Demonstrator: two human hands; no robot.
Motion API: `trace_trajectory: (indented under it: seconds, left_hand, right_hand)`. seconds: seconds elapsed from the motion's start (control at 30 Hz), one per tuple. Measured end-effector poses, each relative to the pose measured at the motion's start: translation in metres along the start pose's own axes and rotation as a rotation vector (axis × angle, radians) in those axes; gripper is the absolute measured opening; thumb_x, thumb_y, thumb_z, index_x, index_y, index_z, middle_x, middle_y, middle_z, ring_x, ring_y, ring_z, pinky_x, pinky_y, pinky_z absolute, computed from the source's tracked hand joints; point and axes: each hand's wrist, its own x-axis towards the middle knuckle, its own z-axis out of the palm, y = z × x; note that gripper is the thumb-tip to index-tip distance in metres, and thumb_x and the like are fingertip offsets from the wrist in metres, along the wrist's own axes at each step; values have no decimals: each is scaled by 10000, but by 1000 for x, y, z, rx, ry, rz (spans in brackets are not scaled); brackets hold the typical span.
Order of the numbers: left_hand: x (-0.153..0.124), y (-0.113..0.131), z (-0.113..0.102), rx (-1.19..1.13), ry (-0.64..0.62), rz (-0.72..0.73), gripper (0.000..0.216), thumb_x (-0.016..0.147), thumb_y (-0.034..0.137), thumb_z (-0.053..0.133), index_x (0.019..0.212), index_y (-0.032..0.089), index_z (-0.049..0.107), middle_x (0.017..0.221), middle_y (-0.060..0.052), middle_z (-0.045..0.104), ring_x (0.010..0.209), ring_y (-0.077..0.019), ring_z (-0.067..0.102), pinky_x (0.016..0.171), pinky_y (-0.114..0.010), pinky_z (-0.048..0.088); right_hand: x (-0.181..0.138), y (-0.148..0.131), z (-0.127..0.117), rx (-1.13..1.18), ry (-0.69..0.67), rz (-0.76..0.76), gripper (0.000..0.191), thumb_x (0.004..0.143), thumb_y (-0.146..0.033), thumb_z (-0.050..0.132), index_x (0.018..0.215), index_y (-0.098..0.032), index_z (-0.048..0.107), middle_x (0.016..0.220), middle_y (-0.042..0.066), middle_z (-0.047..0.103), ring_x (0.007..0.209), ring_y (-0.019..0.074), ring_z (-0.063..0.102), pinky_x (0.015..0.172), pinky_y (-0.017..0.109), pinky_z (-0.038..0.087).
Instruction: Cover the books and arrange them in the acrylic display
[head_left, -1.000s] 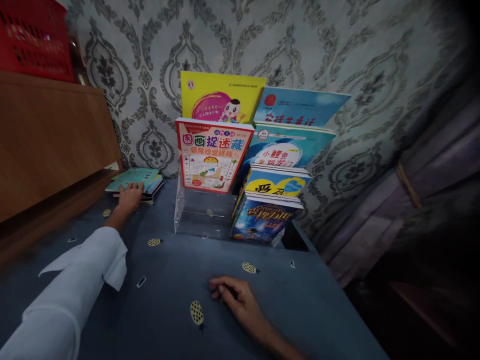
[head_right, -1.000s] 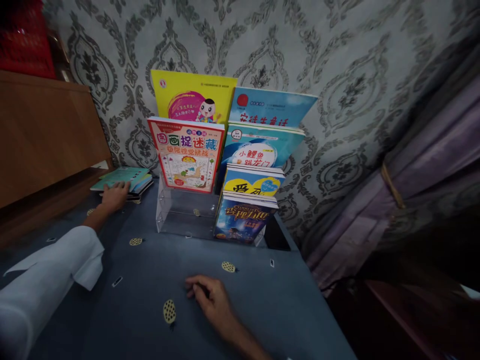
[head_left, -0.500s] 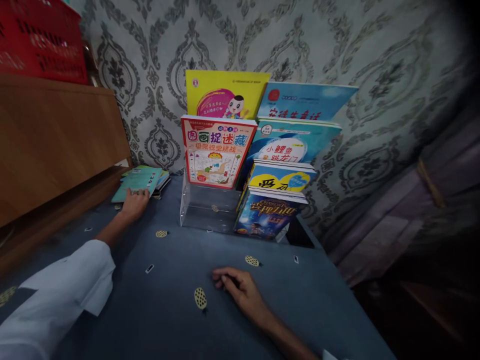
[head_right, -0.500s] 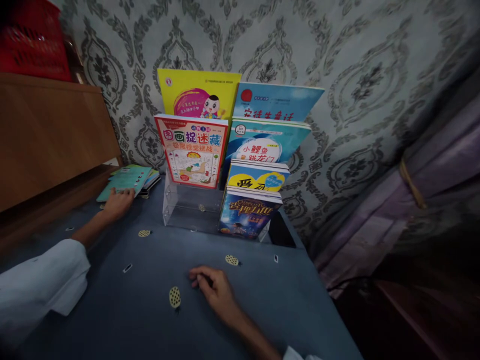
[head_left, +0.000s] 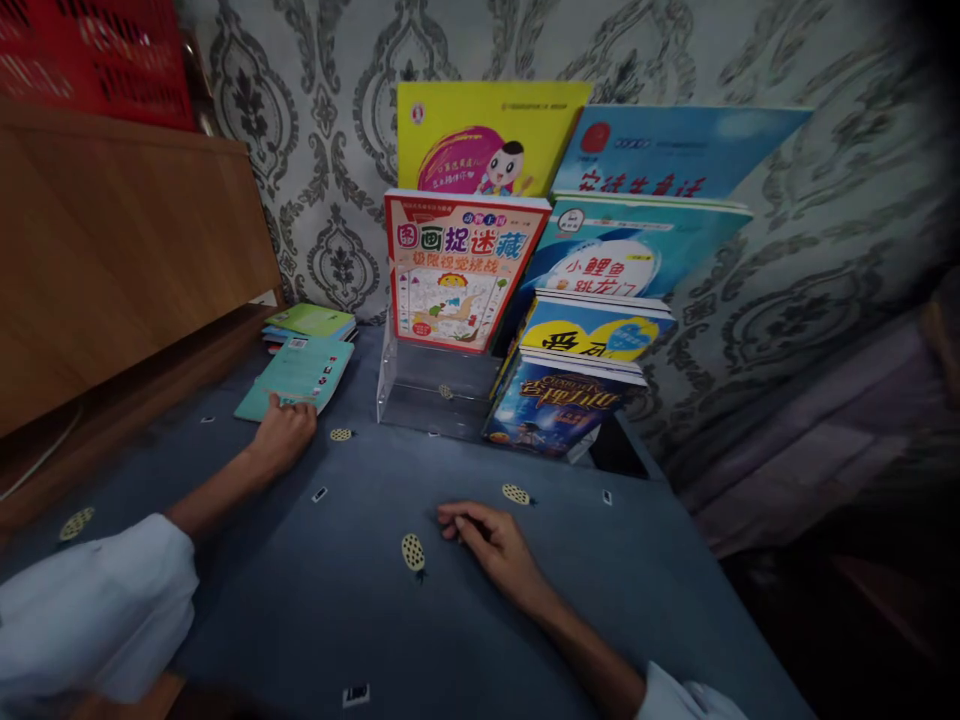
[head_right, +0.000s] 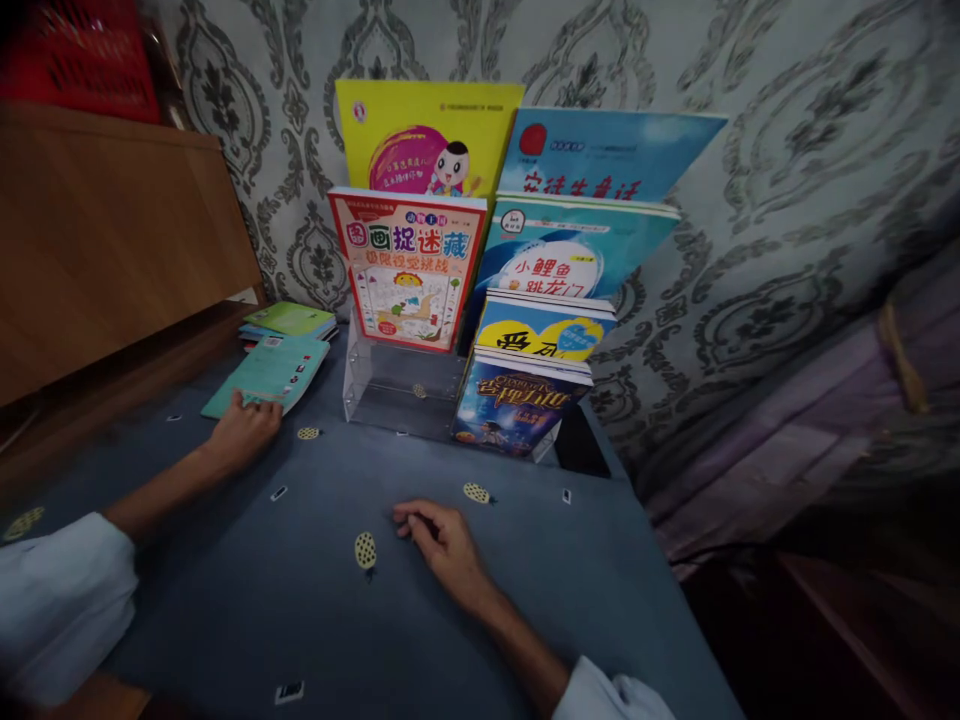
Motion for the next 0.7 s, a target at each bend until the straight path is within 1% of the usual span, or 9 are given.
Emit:
trace_trajectory:
  seconds: [0.1, 0.2, 0.27, 0.33, 0.37, 0.43, 0.5, 0.57, 0.7]
  left_hand:
    - [-23, 22, -19, 16, -98, 76, 327, 862, -24, 399, 968, 1, 708, 866, -265, 724, 802, -362, 729, 782, -500, 519]
    - [-41, 36, -37, -42, -166, 173, 288, 884, 24, 446, 1009, 54, 703, 929, -231, 733, 851, -344, 733, 747, -441, 529]
    - [-42, 33, -44, -129, -239, 252, 219, 944, 169, 502, 1038, 117, 693, 969, -179, 743, 862, -322, 734, 743, -410, 531]
    - [-30, 21, -43, -236, -297, 302, 272, 982, 374, 512, 1080, 179, 674, 998, -124, 749, 884, -296, 730, 748, -374, 528]
    - [-21, 13, -38, -281, -296, 285, 311, 1000, 423, 470, 1111, 206, 663, 1013, -105, 750, 921, -281, 724, 764, -355, 525]
    - [3, -6, -21, -329, -226, 183, 361, 1022, 428, 392, 1178, 222, 645, 1149, -101, 725, 1030, -268, 695, 833, -348, 517]
    - [26, -20, 2, -319, -144, 26, 400, 1016, 394, 384, 1271, 185, 611, 1290, -144, 667, 1183, -298, 631, 967, -402, 481]
    - [41, -28, 25, -377, -123, -106, 481, 1017, 413, 376, 1401, 167, 530, 1431, -159, 581, 1309, -312, 549, 1074, -451, 419]
    - [46, -28, 52, -400, -111, -149, 525, 1049, 402, 248, 1481, 195, 462, 1501, -138, 529, 1382, -300, 486, 1150, -506, 335]
  right_hand:
    - [0, 0, -1, 4, -5, -3, 418, 952, -528, 550, 1065, -181, 755, 949, 112, 778, 835, 213, 735, 775, 353, 589]
    - [-1, -2, -1, 3, -14, -5, 382, 959, -495, 550, 1070, -193, 758, 941, 98, 778, 839, 203, 733, 778, 341, 589]
    - [-1, -3, -1, 0, -14, -3, 369, 961, -482, 550, 1069, -199, 759, 949, 92, 778, 839, 197, 732, 783, 337, 591]
    - [-1, -2, -1, -2, -11, 2, 368, 957, -488, 553, 1071, -203, 758, 957, 89, 780, 843, 197, 734, 793, 342, 594]
    - [-1, -1, -1, -3, -10, 4, 374, 954, -497, 555, 1072, -206, 757, 962, 89, 781, 843, 199, 736, 792, 345, 595]
    - [-1, 0, 0, -4, -10, 2, 391, 948, -517, 555, 1073, -205, 756, 964, 92, 783, 846, 205, 739, 783, 349, 597]
    - [0, 2, 1, -8, -4, -5, 402, 947, -522, 551, 1070, -198, 757, 959, 97, 784, 843, 207, 739, 767, 345, 594]
    - [0, 2, 1, -16, 1, -10, 405, 947, -516, 551, 1074, -191, 757, 945, 100, 785, 842, 207, 739, 759, 340, 589]
    - [-1, 1, 2, -38, -2, -6, 393, 947, -502, 549, 1064, -192, 760, 918, 93, 787, 835, 206, 739, 760, 341, 582]
